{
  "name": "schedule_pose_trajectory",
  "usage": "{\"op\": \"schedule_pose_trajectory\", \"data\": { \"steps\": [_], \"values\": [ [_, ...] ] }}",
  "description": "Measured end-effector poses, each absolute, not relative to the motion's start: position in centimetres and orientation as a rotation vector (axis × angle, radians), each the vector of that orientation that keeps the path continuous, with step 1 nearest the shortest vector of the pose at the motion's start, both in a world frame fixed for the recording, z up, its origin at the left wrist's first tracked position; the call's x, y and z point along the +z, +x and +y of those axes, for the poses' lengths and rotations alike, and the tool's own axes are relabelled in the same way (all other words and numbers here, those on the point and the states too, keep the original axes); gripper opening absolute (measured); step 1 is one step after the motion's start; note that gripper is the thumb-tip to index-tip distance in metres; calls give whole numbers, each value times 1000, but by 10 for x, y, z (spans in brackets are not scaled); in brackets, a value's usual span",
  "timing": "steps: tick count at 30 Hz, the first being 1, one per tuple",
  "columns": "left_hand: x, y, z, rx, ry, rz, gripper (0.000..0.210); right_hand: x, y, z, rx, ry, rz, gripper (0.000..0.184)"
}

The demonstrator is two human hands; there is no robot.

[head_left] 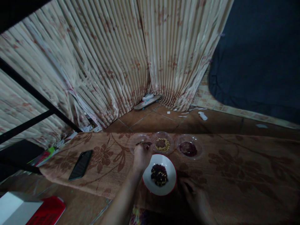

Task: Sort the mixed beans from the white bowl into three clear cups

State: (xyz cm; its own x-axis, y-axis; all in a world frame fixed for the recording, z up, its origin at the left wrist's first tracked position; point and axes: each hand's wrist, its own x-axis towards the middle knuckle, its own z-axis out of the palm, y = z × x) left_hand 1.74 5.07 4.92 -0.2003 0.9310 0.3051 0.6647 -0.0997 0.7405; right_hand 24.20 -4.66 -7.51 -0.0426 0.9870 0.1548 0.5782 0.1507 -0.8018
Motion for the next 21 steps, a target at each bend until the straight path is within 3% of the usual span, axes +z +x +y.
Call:
{"op": "schedule_pose_trajectory", "data": {
  "steps": [10,21],
  "values": [
    [60,11,-25,1086,1676,1704,24,-66,244,-46,783,-1570,-1541,37],
    [51,66,-63,682,2163,1536,24,16,212,-71,807,-1403,-1338,42]
  ]
}}
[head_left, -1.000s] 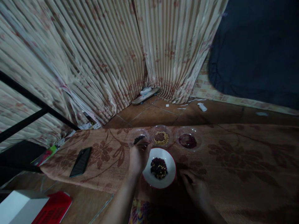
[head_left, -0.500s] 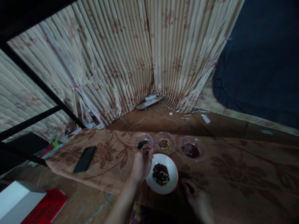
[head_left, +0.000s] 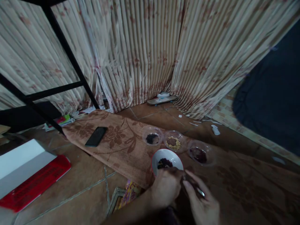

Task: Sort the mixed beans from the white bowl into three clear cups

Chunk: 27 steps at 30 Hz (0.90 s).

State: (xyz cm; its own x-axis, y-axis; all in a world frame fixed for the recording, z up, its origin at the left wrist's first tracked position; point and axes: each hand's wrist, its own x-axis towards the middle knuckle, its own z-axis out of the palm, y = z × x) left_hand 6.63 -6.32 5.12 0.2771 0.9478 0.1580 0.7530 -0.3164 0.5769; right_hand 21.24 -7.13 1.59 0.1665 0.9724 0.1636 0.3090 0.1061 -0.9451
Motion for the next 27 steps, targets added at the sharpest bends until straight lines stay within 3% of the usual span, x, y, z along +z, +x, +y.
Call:
{"op": "schedule_pose_trajectory", "data": {
  "steps": [6,9,11,17,27],
  "values": [
    [48,73,-79,938,2083,1372,39,13,214,-66,827,-1460,-1199,43],
    [48,44,-77,1183,1957,1526,46,10,226,-61,880,-1503,-1197,45],
    [42,13,-72,1257,1799,1751,39,10,234,-58,946,-1524,-1290,44],
    [-8,-66,-60,954,1475,2335,25,8,229,-47,1083,-1512,-1655,41],
    [-58,-69,-58,857,1710,2325,20,6,188,-8,1041,-1427,-1728,39]
  ]
}}
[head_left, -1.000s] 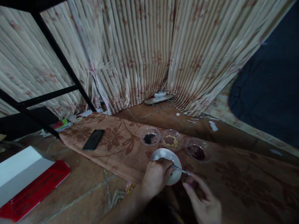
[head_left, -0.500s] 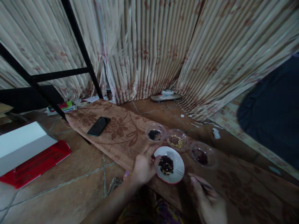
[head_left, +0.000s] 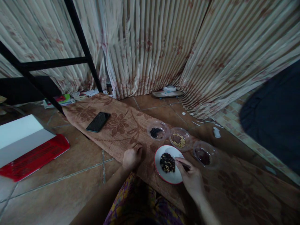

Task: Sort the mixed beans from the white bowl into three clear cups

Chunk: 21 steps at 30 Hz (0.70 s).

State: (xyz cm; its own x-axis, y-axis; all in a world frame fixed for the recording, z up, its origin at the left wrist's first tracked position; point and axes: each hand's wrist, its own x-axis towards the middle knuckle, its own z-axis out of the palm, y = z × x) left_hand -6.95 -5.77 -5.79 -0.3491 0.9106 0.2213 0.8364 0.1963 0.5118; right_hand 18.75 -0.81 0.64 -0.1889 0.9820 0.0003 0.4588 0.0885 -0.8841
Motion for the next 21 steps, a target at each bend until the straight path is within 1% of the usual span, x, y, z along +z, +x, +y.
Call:
{"op": "schedule_pose_trajectory", "data": {
  "steps": [5,8,13,21],
  "values": [
    [-58,-71,-58,861,1722,2315,19,3,211,-8,976,-1535,-1600,42],
    [-55,-70,-59,834,1725,2321,19,4,227,-22,931,-1607,-1546,40],
    [-51,-70,-59,790,1726,2316,22,6,246,-44,925,-1518,-1663,34],
    [-50,-70,-59,809,1736,2323,23,10,241,-54,840,-1516,-1673,34]
  ]
}}
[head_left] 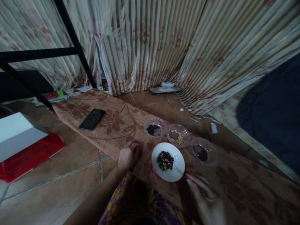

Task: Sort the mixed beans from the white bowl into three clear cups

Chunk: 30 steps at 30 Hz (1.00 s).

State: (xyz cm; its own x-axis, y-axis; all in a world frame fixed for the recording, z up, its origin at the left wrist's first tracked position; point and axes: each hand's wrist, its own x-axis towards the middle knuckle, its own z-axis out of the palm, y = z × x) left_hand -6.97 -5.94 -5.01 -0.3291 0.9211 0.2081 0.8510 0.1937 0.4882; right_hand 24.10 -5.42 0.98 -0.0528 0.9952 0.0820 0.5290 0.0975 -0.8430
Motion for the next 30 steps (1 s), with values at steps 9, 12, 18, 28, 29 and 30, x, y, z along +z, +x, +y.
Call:
{"op": "schedule_pose_trajectory", "data": {
  "steps": [9,12,18,28,29,30],
  "values": [
    [-47,-68,-60,786,1733,2334,23,-12,238,-49,768,-1522,-1639,33],
    [-49,-69,-60,804,1723,2330,23,-21,237,-48,755,-1485,-1678,31],
    [-51,-70,-59,808,1725,2315,24,-25,232,-46,765,-1465,-1654,30],
    [-51,-68,-59,818,1711,2341,22,-30,235,-49,796,-1477,-1604,28],
    [-50,-68,-59,820,1719,2338,22,-30,235,-49,805,-1486,-1597,28],
    [-50,-68,-59,820,1723,2337,22,-30,235,-49,811,-1492,-1590,28]
  ]
}}
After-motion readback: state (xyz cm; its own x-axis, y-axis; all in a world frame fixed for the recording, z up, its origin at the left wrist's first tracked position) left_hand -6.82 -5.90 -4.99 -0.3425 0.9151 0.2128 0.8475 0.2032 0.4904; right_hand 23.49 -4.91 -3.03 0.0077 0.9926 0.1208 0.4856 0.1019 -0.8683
